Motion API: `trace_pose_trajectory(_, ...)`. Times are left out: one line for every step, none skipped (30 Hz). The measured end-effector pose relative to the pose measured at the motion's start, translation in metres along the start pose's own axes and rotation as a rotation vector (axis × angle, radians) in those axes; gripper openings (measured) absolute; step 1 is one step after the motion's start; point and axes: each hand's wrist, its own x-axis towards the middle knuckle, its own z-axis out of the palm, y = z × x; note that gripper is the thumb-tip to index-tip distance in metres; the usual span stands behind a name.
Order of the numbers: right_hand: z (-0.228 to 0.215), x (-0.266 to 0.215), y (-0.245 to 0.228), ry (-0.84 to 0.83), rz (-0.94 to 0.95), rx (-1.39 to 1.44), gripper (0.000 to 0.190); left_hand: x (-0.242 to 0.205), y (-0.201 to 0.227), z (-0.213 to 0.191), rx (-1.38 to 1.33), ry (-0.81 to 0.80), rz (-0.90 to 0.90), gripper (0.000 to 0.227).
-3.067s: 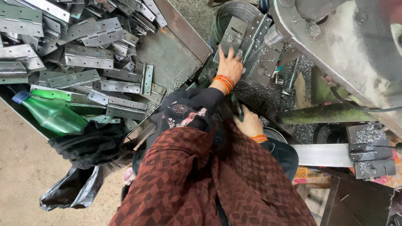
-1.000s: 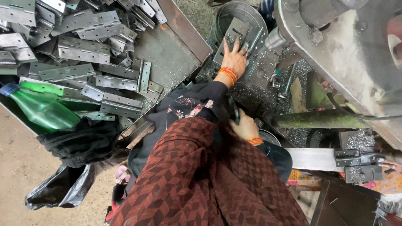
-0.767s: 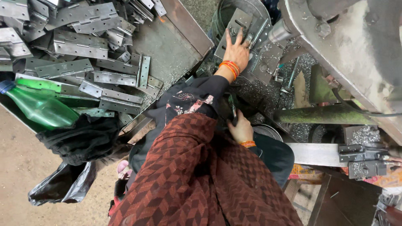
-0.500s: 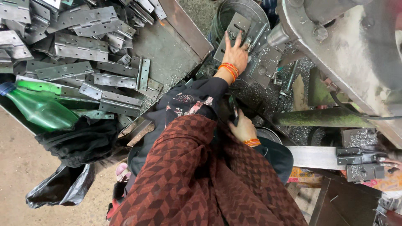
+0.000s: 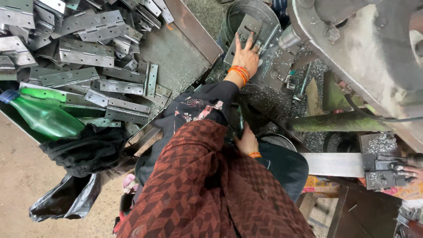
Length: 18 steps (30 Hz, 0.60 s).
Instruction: The person operates a drill press to process metal hinge components. They pick up a hinge from a pile, place it under the drill, activate the machine, and then remove the processed hinge to repeat the cycle.
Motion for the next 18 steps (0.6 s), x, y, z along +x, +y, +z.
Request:
trace_pose_trajectory(-0.013,0.007,0.0,-0.004,-0.039,-0.044,0.085,-0.001,-0.002,-0.002,0.012,-0.011,0.01,0.037)
trace_pose_trajectory(-0.024,0.009,-0.002,-0.01,-0.07,-0.085,0.088,-0.006,0.0,-0.004,0.023,-0.027,0.026,0.037)
trace_pose_trajectory(-0.034,0.016,-0.004,-0.053,-0.062,-0.117,0.083,-0.011,-0.001,-0.006,0.034,-0.035,0.029,0.036)
trace_pose_trajectory(-0.047,0.023,-0.004,-0.094,-0.045,-0.145,0.079,-0.016,0.0,-0.009,0.046,-0.046,0.042,0.036)
trace_pose_trajectory(-0.057,0.027,-0.005,-0.136,-0.028,-0.172,0.075,-0.022,0.002,-0.012,0.057,-0.058,0.054,0.035)
trace_pose_trajectory(-0.064,0.034,-0.01,-0.148,-0.038,-0.194,0.077,-0.027,0.001,-0.017,0.068,-0.05,0.073,0.036)
trace_pose_trajectory(-0.069,0.038,-0.015,-0.16,-0.048,-0.217,0.078,-0.036,0.003,-0.023,0.08,-0.043,0.092,0.036)
trace_pose_trajectory(-0.073,0.039,-0.02,-0.179,-0.057,-0.239,0.08,-0.049,0.005,-0.026,0.089,-0.042,0.11,0.036)
trace_pose_trajectory(-0.075,0.039,-0.023,-0.177,-0.049,-0.236,0.08,-0.06,0.007,-0.029,0.093,-0.083,0.134,0.036)
trace_pose_trajectory(-0.077,0.037,-0.025,-0.178,-0.041,-0.237,0.08,-0.072,0.01,-0.031,0.093,-0.125,0.156,0.036)
trace_pose_trajectory(-0.078,0.036,-0.028,-0.179,-0.034,-0.237,0.08,-0.085,0.013,-0.031,0.094,-0.167,0.178,0.037)
trace_pose_trajectory(-0.079,0.033,-0.029,-0.184,-0.021,-0.243,0.081,-0.1,0.015,-0.03,0.11,-0.15,0.204,0.034)
trace_pose_trajectory(-0.078,0.031,-0.031,-0.19,-0.007,-0.248,0.082,-0.115,0.014,-0.027,0.126,-0.133,0.231,0.032)
trace_pose_trajectory(-0.08,0.031,-0.032,-0.19,0.004,-0.256,0.082,-0.121,0.014,-0.026,0.142,-0.11,0.255,0.03)
trace_pose_trajectory(-0.081,0.031,-0.032,-0.187,0.004,-0.247,0.082,-0.121,0.014,-0.024,0.159,-0.029,0.258,0.03)
trace_pose_trajectory(-0.082,0.03,-0.032,-0.186,0.003,-0.242,0.082,-0.122,0.014,-0.022,0.172,0.052,0.257,0.03)
trace_pose_trajectory(-0.081,0.029,-0.032,-0.185,0.002,-0.236,0.083,-0.124,0.014,-0.019,0.185,0.132,0.256,0.03)
trace_pose_trajectory(-0.081,0.029,-0.033,-0.177,0.005,-0.231,0.081,-0.122,0.013,-0.016,0.191,0.173,0.25,0.03)
